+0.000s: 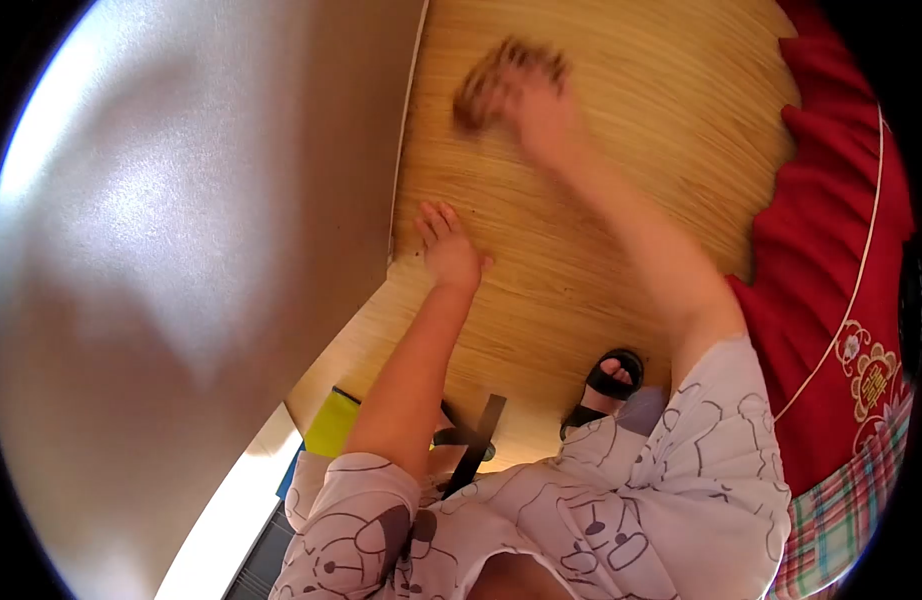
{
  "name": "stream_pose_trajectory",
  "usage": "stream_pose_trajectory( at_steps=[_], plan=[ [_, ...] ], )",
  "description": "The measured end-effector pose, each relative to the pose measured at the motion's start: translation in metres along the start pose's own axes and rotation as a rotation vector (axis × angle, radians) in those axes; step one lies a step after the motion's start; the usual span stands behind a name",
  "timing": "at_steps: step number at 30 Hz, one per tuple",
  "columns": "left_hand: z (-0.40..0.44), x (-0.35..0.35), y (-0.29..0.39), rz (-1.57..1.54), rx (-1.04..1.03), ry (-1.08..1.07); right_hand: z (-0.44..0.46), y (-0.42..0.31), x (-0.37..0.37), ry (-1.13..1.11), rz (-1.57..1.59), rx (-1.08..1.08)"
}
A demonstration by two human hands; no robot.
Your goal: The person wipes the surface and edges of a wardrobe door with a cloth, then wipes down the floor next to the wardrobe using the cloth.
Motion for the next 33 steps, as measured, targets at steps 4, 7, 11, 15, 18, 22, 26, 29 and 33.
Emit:
stream_pose_trajectory(
  at_steps=[4,7,11,15,18,22,26,29,33],
  plan=[
    [-0.003,0.005,0.003,-0.014,0.017,-0.003,0.068,0.059,0.043,0.104,0.115,-0.245],
    [0.004,0.0,-0.001,-0.084,0.029,-0.01,0.065,0.002,0.008,0.119,0.097,-0.141],
    [0.0,0.002,0.0,-0.063,0.019,0.012,-0.001,-0.115,-0.001,-0.154,0.118,0.275],
    [0.001,0.005,0.001,-0.027,-0.019,0.066,-0.011,-0.111,0.001,-0.273,0.185,0.551],
    [-0.001,0.003,0.002,-0.035,-0.018,0.088,0.06,-0.053,0.007,-0.022,0.048,0.116],
    [0.002,0.001,-0.001,-0.152,-0.019,0.073,0.075,-0.063,0.01,0.007,-0.004,-0.001],
    [0.004,0.004,-0.001,-0.058,-0.034,0.053,0.001,-0.134,0.003,-0.282,0.093,0.402],
    [0.009,-0.007,-0.006,-0.268,-0.029,-0.05,-0.014,-0.139,0.0,-0.075,0.303,0.57],
    [0.003,-0.004,-0.003,0.034,-0.043,0.084,0.042,-0.083,0.007,0.07,0.15,0.359]
  ],
)
Point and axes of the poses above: each hand's wrist, its own z-axis towards the middle knuckle, its own x-axis out of the back of the hand, y = z × x, the point moved 8 cm from there along z, towards the middle knuckle
